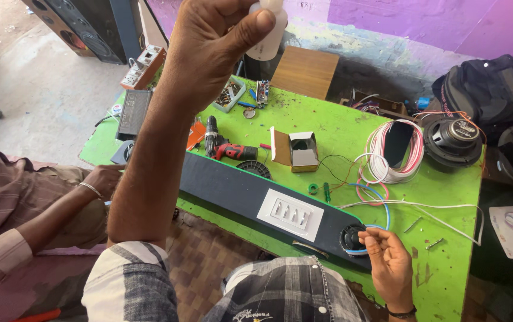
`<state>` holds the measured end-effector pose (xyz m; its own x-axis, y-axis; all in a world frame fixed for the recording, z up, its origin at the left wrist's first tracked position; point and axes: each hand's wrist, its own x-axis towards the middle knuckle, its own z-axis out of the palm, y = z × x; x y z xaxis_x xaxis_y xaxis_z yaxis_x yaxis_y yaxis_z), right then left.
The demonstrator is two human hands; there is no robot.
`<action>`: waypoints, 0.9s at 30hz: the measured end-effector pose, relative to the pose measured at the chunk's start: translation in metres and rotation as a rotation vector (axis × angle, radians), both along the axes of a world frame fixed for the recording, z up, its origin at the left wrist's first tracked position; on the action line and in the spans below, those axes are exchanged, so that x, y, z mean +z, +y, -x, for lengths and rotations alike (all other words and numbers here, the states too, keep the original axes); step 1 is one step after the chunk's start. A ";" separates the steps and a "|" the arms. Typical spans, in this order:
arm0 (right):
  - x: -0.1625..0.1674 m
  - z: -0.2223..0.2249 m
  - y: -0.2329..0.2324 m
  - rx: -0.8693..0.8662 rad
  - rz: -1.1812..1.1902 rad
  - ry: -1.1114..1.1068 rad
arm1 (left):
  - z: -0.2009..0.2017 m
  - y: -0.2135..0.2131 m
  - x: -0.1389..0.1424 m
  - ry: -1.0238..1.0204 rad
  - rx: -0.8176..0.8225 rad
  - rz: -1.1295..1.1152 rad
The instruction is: The person fits a small round speaker driver into a cutout on a long dark panel resting across their lap, pressing it into place and adjusting a blue wire around it. They apply glue from a small squeeze bottle to the speaker edge, cut and trim wire with pliers, and press the speaker firmly into the panel opening.
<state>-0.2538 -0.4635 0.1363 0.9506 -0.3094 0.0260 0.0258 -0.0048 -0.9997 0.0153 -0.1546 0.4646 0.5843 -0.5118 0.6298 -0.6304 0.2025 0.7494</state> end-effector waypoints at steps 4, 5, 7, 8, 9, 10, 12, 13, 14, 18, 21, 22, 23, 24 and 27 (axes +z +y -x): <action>0.000 -0.003 -0.007 -0.001 0.023 -0.005 | -0.006 0.013 -0.041 0.096 0.106 -0.018; 0.000 -0.004 -0.013 -0.004 0.048 -0.020 | -0.001 0.007 -0.064 0.185 0.162 -0.008; 0.001 -0.009 -0.027 -0.030 0.117 -0.029 | 0.028 -0.019 -0.125 0.356 0.190 -0.147; 0.002 -0.010 -0.036 -0.056 0.160 -0.021 | 0.051 -0.028 -0.158 0.392 0.397 -0.535; 0.002 -0.012 -0.042 -0.085 0.201 -0.012 | 0.076 -0.042 -0.190 0.265 0.165 -0.199; 0.002 -0.013 -0.049 -0.118 0.312 0.064 | 0.096 -0.049 -0.219 0.506 0.145 -0.350; 0.005 -0.015 -0.059 -0.196 0.538 0.216 | 0.125 -0.054 -0.266 0.689 0.101 -0.194; 0.005 -0.019 -0.061 -0.179 0.520 0.214 | 0.131 -0.052 -0.283 0.769 0.110 -0.101; 0.007 -0.024 -0.062 -0.164 0.502 0.218 | 0.136 -0.047 -0.296 0.852 0.115 -0.009; 0.020 -0.050 -0.038 0.040 0.553 0.054 | 0.121 -0.004 -0.319 0.870 0.190 0.177; 0.035 -0.077 0.004 0.047 0.785 0.100 | 0.092 0.029 -0.325 0.970 0.119 0.335; 0.041 -0.085 0.022 0.064 0.804 0.098 | 0.083 0.041 -0.327 0.956 0.158 0.286; 0.048 -0.096 0.041 0.084 0.825 0.092 | 0.073 0.053 -0.328 0.938 0.197 0.239; 0.054 -0.113 0.061 0.105 0.845 0.073 | 0.059 0.067 -0.329 0.907 0.240 0.195; 0.072 -0.163 0.122 0.156 0.843 -0.012 | 0.027 0.110 -0.332 0.936 0.217 0.210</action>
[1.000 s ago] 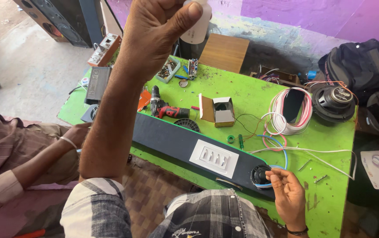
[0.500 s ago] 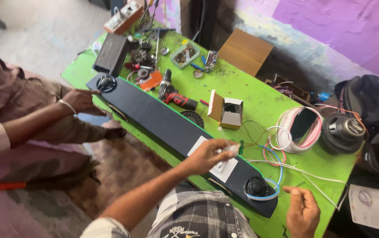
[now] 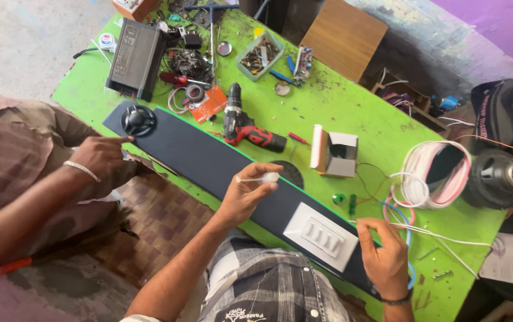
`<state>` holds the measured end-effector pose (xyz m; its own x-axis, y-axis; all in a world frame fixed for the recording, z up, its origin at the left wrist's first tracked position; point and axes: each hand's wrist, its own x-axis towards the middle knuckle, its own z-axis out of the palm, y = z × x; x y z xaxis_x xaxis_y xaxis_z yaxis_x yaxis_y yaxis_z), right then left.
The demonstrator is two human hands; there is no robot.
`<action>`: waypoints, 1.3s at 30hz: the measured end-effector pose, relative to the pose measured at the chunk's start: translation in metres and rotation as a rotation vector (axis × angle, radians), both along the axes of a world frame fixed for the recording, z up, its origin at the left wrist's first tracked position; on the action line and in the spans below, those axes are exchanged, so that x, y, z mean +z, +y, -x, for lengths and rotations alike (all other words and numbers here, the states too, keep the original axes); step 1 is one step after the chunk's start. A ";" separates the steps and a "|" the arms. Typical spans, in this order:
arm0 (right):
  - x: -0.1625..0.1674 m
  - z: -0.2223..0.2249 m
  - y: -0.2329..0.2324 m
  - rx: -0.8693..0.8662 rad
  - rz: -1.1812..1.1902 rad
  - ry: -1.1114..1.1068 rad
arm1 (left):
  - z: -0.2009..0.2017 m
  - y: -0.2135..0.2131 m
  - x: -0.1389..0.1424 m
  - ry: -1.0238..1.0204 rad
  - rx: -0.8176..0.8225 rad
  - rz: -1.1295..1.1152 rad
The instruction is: The person fits a small round speaker driver into a cutout on a long dark panel resting across their lap, pressing it into place and adjusting a blue wire around it. They apply glue from a small squeeze bottle to the speaker edge, cut and trim wire with pliers, and press the speaker firmly into the panel opening.
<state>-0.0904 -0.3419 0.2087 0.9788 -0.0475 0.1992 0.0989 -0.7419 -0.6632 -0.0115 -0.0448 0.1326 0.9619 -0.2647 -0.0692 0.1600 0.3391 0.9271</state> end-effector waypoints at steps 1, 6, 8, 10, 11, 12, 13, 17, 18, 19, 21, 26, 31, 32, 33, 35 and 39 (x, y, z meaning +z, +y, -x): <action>0.006 -0.016 0.019 0.014 0.027 -0.015 | -0.010 0.013 -0.002 0.026 -0.006 0.043; 0.019 -0.130 0.085 0.141 0.141 -0.137 | -0.055 0.067 -0.006 -0.008 -0.040 0.201; 0.009 -0.194 0.104 0.142 0.108 -0.105 | -0.065 0.079 -0.003 0.013 -0.059 0.207; -0.012 -0.266 0.129 0.191 0.059 -0.142 | -0.075 0.089 0.002 0.011 -0.099 0.205; -0.025 -0.300 0.143 0.199 0.051 -0.110 | -0.076 0.093 0.005 0.008 -0.123 0.204; -0.038 -0.330 0.156 0.206 0.086 -0.067 | -0.078 0.096 0.007 0.004 -0.152 0.201; -0.052 -0.352 0.169 0.140 0.139 0.068 | -0.080 0.097 0.010 0.026 -0.152 0.193; -0.087 -0.397 0.201 0.116 0.404 0.294 | -0.082 0.104 0.017 0.075 -0.147 0.109; -0.095 -0.404 0.206 0.096 0.467 0.331 | -0.082 0.107 0.017 0.074 -0.137 0.078; -0.104 -0.410 0.208 0.092 0.476 0.295 | -0.082 0.110 0.018 0.088 -0.136 0.075; -0.118 -0.420 0.215 0.097 0.494 0.222 | -0.082 0.115 0.018 0.115 -0.119 0.070; -0.143 -0.434 0.221 0.084 0.647 0.061 | -0.076 0.124 0.021 0.172 -0.065 0.123; -0.148 -0.434 0.225 0.111 0.699 0.038 | -0.070 0.124 0.017 0.248 -0.018 0.144; -0.147 -0.433 0.225 0.108 0.696 0.048 | -0.068 0.123 0.015 0.271 -0.011 0.126; -0.145 -0.432 0.224 0.104 0.693 0.059 | -0.065 0.122 0.012 0.294 -0.006 0.110; -0.140 -0.429 0.222 0.183 0.737 0.059 | -0.062 0.119 0.007 0.243 0.022 0.080; -0.125 -0.419 0.210 0.215 0.704 0.036 | -0.058 0.112 -0.004 0.260 0.057 0.186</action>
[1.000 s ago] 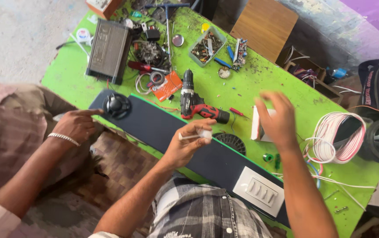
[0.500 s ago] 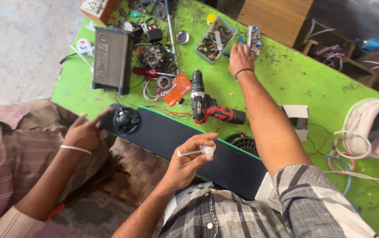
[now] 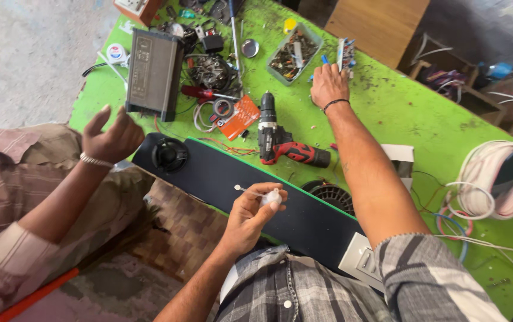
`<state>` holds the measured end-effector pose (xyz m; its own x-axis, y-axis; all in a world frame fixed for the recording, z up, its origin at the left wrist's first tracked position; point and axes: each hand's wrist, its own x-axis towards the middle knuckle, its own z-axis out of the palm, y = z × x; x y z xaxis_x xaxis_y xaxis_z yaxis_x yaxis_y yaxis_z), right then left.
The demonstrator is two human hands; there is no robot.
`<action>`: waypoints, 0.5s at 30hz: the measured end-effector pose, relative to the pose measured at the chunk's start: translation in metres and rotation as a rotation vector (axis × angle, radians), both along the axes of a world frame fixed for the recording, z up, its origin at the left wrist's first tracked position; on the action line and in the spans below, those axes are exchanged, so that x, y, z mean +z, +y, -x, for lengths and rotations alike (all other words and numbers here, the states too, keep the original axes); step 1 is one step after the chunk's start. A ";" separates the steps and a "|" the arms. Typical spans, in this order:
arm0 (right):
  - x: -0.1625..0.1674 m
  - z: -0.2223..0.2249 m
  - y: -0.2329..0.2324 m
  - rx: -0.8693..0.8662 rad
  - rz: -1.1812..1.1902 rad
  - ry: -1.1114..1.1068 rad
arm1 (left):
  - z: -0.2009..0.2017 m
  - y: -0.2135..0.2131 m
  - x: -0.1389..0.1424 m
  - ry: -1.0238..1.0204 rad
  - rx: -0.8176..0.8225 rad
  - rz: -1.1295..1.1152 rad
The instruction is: The person fits a small round speaker driver into a cutout on a long dark panel resting across their lap, pressing it into place and adjusting a blue wire around it. They apply glue from a small squeeze bottle to the speaker edge, cut and trim wire with pliers, and press the speaker firmly into the panel opening.
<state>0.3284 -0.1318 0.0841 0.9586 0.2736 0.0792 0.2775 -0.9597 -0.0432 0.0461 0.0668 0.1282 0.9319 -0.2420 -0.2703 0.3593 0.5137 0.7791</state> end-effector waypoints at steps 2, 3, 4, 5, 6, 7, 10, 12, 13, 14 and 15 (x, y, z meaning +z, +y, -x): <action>0.010 0.004 -0.006 -0.009 -0.082 -0.054 | -0.002 -0.004 -0.006 -0.051 0.015 0.044; 0.015 0.006 -0.010 -0.014 -0.122 -0.080 | -0.002 -0.006 -0.008 -0.075 0.022 0.066; 0.020 0.009 -0.015 -0.053 -0.220 -0.083 | -0.002 -0.010 -0.011 -0.073 0.028 0.063; 0.026 0.009 -0.017 -0.087 -0.321 -0.090 | -0.003 -0.012 -0.013 -0.075 0.037 0.058; 0.032 0.011 -0.019 -0.119 -0.426 -0.094 | -0.003 -0.015 -0.014 -0.075 0.048 0.051; 0.041 0.015 -0.021 -0.193 -0.645 -0.063 | -0.002 -0.018 -0.013 -0.089 0.056 0.055; 0.071 0.036 -0.039 -0.307 -1.358 0.015 | 0.002 -0.027 -0.006 -0.133 0.063 0.066; 0.099 0.070 -0.075 -0.284 -1.673 0.065 | -0.001 -0.037 0.003 -0.177 0.042 0.080; 0.112 0.100 -0.091 -0.309 -1.714 0.120 | 0.000 -0.043 0.007 -0.196 0.025 0.096; 0.125 0.136 -0.113 -0.142 -1.734 0.188 | 0.000 -0.051 0.012 -0.211 0.012 0.112; 0.134 0.173 -0.131 -0.201 -1.889 0.252 | 0.001 -0.059 0.017 -0.229 0.001 0.129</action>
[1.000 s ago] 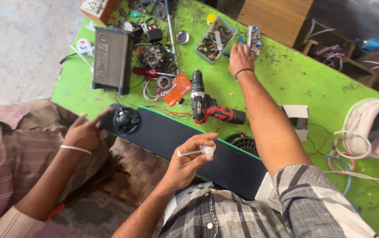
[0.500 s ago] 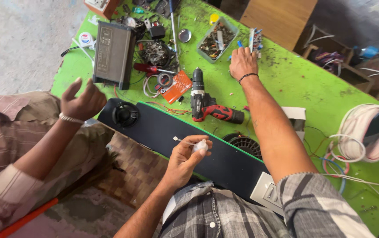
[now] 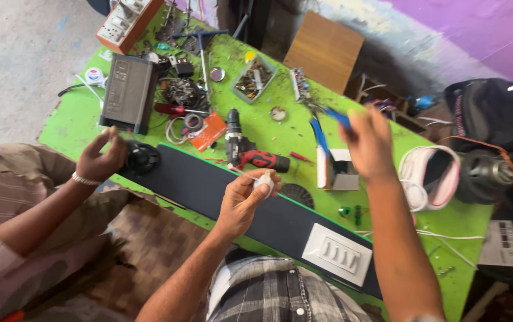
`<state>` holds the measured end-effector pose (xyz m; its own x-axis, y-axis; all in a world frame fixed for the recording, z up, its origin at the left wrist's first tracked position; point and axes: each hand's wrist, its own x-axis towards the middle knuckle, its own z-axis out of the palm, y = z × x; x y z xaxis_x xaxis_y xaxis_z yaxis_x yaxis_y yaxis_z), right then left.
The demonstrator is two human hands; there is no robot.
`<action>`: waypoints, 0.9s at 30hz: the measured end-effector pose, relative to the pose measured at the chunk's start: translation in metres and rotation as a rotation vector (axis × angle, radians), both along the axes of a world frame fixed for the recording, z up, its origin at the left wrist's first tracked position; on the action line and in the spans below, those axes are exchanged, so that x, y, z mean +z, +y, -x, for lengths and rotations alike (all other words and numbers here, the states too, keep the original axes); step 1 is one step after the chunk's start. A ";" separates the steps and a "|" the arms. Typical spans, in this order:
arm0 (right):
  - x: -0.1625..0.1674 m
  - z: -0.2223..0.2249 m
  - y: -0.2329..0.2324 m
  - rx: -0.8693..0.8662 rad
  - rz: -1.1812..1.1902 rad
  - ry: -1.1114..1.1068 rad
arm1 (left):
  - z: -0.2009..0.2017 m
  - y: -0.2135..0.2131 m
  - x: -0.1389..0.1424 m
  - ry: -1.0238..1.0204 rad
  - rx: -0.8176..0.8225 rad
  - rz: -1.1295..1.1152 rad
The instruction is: The person fits a small round speaker driver into a cutout on a long dark panel resting across their lap, pressing it into place and adjusting a blue wire around it. They apply glue from a small squeeze bottle to the speaker edge, cut and trim wire with pliers, and press the speaker firmly into the panel opening.
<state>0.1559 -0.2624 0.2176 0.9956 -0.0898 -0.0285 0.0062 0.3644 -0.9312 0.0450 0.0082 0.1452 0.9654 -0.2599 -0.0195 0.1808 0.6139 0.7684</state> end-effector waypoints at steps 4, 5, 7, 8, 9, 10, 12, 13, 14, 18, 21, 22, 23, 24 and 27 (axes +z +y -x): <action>0.004 0.205 -0.078 0.196 -0.135 0.218 | 0.021 -0.044 0.019 -0.032 -0.108 0.068; -0.008 0.252 -0.094 0.104 -0.040 0.472 | 0.030 -0.059 0.025 -0.038 -0.125 0.061; -0.044 0.333 -0.117 -0.062 -0.198 0.859 | 0.042 -0.090 0.036 -0.078 -0.146 -0.002; -0.068 0.362 -0.126 0.148 -0.355 0.701 | 0.052 -0.106 0.042 -0.106 -0.153 -0.055; -0.089 0.386 -0.141 0.350 -0.500 0.533 | 0.063 -0.123 0.047 -0.131 -0.161 -0.103; -0.104 0.421 -0.147 0.255 -0.540 0.397 | 0.075 -0.140 0.053 -0.119 -0.174 -0.122; -0.130 0.465 -0.158 0.186 -0.433 0.216 | 0.090 -0.172 0.063 -0.116 -0.196 -0.155; -0.137 0.482 -0.159 0.135 -0.428 0.236 | 0.101 -0.185 0.068 -0.114 -0.237 -0.174; -0.138 0.495 -0.159 0.072 -0.419 0.273 | 0.111 -0.197 0.072 -0.114 -0.279 -0.193; -0.079 0.511 -0.158 -0.159 -0.057 0.387 | 0.142 -0.230 0.086 -0.228 -0.423 -0.271; 0.012 0.494 -0.162 -0.301 0.718 0.340 | 0.157 -0.241 0.094 -0.314 -0.497 -0.245; 0.040 0.480 -0.165 -0.345 1.088 0.289 | 0.158 -0.241 0.097 -0.435 -0.463 -0.276; 0.068 0.466 -0.169 -0.373 1.459 0.243 | 0.157 -0.241 0.099 -0.550 -0.429 -0.305; 0.090 0.452 -0.169 -0.378 1.608 0.118 | 0.158 -0.239 0.101 -0.657 -0.393 -0.331; 0.134 0.414 -0.155 -0.309 1.847 -0.050 | 0.150 -0.234 0.108 -0.787 -0.439 -0.399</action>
<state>-0.2576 -0.4173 0.3514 0.9371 -0.1230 0.3267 -0.0970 -0.9908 -0.0949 -0.1055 -0.2255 0.2534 0.5596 -0.7126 0.4231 -0.3214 0.2840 0.9034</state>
